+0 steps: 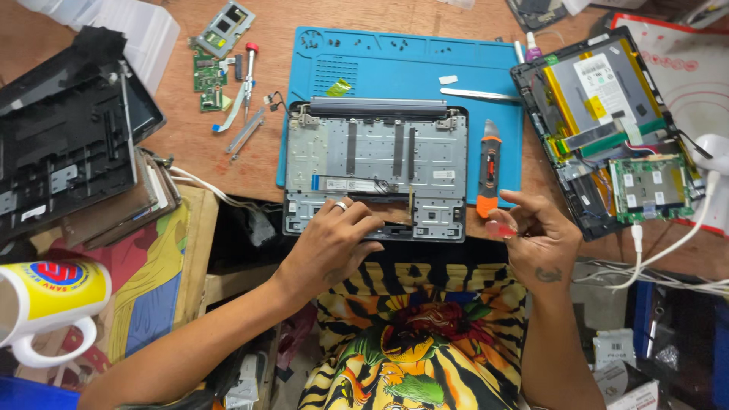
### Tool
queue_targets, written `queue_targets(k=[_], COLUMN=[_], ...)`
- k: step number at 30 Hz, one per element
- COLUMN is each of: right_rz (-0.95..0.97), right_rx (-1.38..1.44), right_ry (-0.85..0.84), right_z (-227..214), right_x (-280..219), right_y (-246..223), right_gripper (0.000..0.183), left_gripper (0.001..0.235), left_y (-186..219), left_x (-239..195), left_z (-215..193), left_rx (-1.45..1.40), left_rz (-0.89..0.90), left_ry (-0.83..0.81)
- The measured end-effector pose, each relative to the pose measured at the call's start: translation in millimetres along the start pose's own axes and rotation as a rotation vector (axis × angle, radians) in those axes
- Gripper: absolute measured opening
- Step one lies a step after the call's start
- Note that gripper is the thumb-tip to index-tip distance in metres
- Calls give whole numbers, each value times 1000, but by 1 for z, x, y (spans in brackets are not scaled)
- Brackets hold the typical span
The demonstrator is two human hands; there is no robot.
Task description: The person uses a screwdriver to remove screws from the back of a disassembled laptop. They then use a utility knife to pry open a section of the laptop casing. The person continues to remove screws and manipulate internal components.
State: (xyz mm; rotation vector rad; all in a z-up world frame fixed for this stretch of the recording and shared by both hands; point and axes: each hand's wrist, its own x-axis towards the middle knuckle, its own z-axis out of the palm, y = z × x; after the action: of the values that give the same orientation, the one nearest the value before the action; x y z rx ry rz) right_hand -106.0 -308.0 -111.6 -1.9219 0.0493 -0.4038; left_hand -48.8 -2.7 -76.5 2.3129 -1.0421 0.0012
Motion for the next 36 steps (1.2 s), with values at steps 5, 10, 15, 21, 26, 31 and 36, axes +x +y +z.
queue_targets(k=[5,10,15,21,26,31,36], right_rz=[19,33,102,-5,13,77,2], right_rx=[-140,-172,-239,-294,-274,-209,-189], right_ry=[-57,-60,-24,28,72,75,81], right_z=[5,8,14,19,24,17,8], right_x=[13,21,20,20,20,28,41], right_y=[-10,-15,-13,-10,-10,-11,-19], right_gripper=[29,24,26,24,27,31,31], left_gripper=[25,17,16,24,27,25,27], left_y=[-10,-49,-66,-76,-83,-84,-88], left_x=[0,8,3,-2,-7,-8,-9], left_z=[-17,-36,-24,-12,-11,-12,-8], left_rx=[-63,43,93,-67,-143,-147,-110], left_rz=[-112,-373,-502,-462,-560,-567,-547], left_ry=[249,482,585,601,592,535,528])
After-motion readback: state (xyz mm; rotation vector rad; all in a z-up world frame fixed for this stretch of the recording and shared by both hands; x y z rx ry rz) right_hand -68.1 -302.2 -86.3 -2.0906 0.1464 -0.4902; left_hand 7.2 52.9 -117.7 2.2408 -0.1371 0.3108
